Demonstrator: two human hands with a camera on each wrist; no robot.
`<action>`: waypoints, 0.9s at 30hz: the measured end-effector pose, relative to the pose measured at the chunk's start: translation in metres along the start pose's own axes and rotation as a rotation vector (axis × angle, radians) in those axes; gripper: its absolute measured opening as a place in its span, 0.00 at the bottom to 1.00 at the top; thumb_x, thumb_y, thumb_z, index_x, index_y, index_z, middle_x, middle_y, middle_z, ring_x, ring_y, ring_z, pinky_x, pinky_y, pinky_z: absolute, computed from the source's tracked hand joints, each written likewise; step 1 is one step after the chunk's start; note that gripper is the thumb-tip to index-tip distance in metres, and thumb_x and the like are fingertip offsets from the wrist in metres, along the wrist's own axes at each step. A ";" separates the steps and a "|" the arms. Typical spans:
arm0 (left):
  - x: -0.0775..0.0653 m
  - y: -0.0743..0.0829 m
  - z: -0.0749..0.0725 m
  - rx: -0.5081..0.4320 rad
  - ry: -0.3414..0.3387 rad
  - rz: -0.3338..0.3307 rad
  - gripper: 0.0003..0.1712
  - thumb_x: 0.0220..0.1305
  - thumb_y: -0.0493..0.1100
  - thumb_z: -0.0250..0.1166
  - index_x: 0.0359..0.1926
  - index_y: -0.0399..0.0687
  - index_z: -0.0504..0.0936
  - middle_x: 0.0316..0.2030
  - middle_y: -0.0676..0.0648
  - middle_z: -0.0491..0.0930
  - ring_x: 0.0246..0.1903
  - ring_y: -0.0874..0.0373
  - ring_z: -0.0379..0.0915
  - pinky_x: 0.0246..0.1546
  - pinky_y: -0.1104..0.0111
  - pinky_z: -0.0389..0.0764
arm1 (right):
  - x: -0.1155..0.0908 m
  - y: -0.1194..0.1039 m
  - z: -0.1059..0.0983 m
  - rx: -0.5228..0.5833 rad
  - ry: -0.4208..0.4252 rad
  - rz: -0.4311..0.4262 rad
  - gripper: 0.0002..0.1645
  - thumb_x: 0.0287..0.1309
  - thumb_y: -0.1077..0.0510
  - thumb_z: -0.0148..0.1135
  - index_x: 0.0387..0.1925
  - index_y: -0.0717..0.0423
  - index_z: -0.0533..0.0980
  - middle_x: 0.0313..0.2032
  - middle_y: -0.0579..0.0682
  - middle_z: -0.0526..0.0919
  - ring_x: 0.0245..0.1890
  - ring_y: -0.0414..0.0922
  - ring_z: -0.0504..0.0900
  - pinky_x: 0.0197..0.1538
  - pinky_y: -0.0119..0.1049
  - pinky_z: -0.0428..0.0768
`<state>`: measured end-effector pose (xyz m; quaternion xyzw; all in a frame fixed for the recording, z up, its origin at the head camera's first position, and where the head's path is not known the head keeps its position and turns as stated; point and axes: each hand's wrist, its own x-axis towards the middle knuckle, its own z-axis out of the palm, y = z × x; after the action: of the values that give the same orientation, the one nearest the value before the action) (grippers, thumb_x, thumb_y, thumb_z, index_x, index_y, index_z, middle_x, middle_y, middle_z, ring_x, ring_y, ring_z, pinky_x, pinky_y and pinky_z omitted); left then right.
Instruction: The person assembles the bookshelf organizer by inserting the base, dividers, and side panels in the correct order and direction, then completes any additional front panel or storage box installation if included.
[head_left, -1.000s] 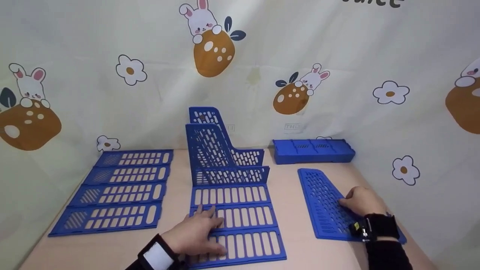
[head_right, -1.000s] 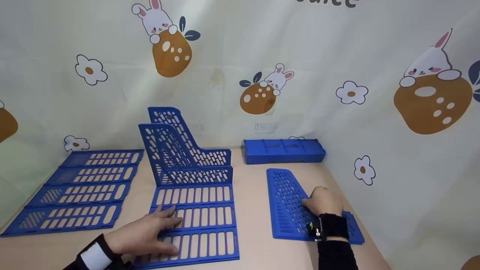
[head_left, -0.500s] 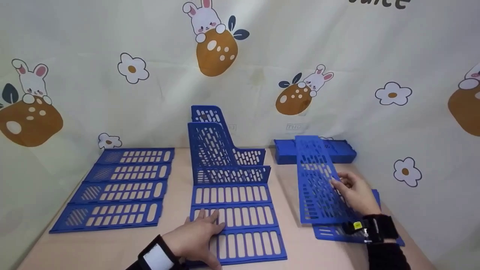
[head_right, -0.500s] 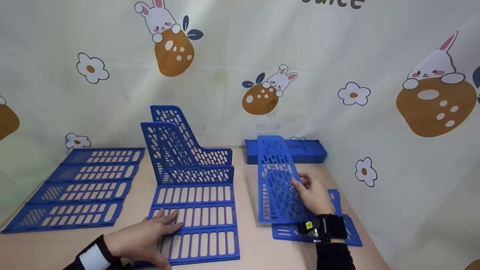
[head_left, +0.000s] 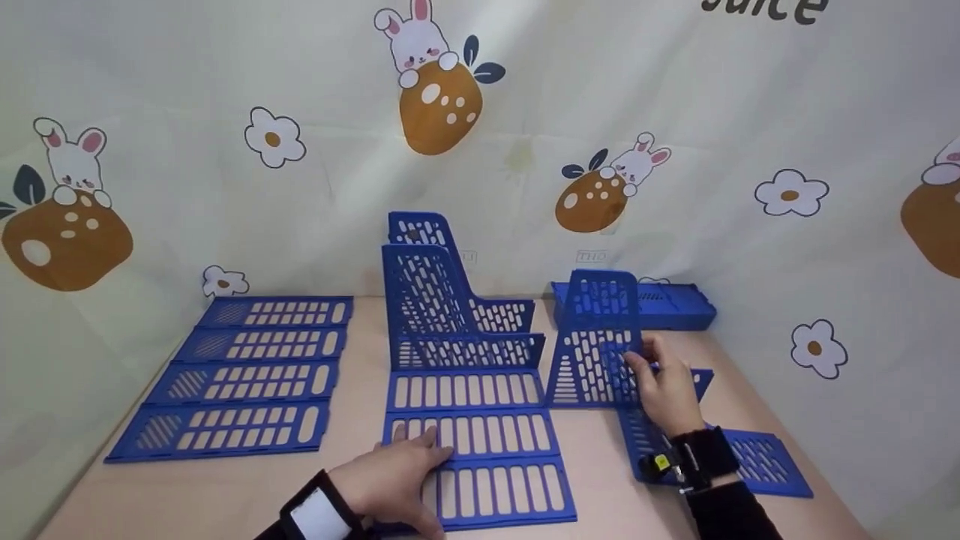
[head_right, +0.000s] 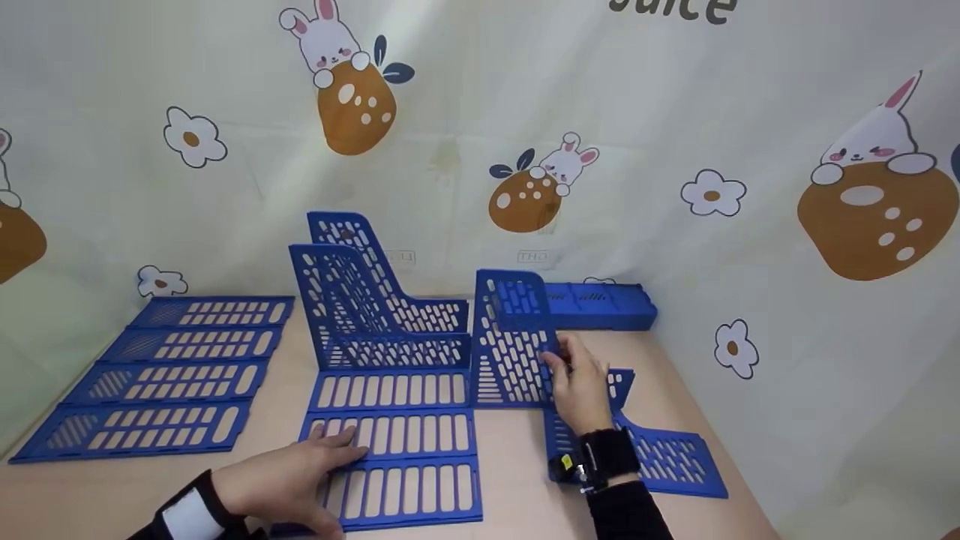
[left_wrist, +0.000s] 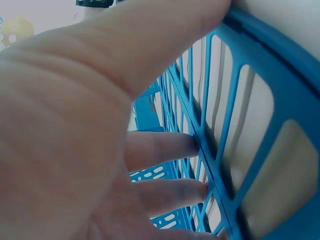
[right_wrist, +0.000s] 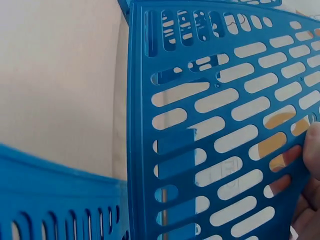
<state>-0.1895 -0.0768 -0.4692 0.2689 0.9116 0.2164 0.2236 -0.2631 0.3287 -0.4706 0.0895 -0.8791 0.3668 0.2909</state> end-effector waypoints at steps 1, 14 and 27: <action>0.000 0.000 0.000 0.000 -0.001 0.001 0.58 0.41 0.65 0.82 0.73 0.55 0.71 0.77 0.36 0.59 0.73 0.20 0.47 0.64 0.25 0.58 | 0.000 0.002 0.000 0.003 0.001 0.006 0.08 0.71 0.59 0.60 0.49 0.53 0.77 0.35 0.47 0.87 0.36 0.43 0.79 0.50 0.41 0.64; -0.002 -0.003 0.000 0.022 0.034 0.017 0.55 0.43 0.65 0.81 0.71 0.53 0.73 0.75 0.35 0.62 0.71 0.18 0.50 0.62 0.27 0.63 | -0.009 -0.046 0.048 0.161 -0.125 -0.126 0.05 0.66 0.56 0.67 0.43 0.45 0.81 0.33 0.37 0.85 0.35 0.36 0.82 0.38 0.31 0.81; -0.001 0.004 0.001 0.040 0.041 0.005 0.55 0.42 0.64 0.82 0.71 0.49 0.74 0.73 0.34 0.66 0.69 0.22 0.59 0.60 0.31 0.69 | -0.001 0.039 -0.035 -0.147 -0.367 0.132 0.08 0.66 0.60 0.66 0.45 0.48 0.84 0.41 0.46 0.89 0.43 0.43 0.85 0.50 0.39 0.84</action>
<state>-0.1861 -0.0741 -0.4676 0.2710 0.9194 0.2043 0.1990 -0.2612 0.3808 -0.4744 0.0758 -0.9457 0.2975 0.1070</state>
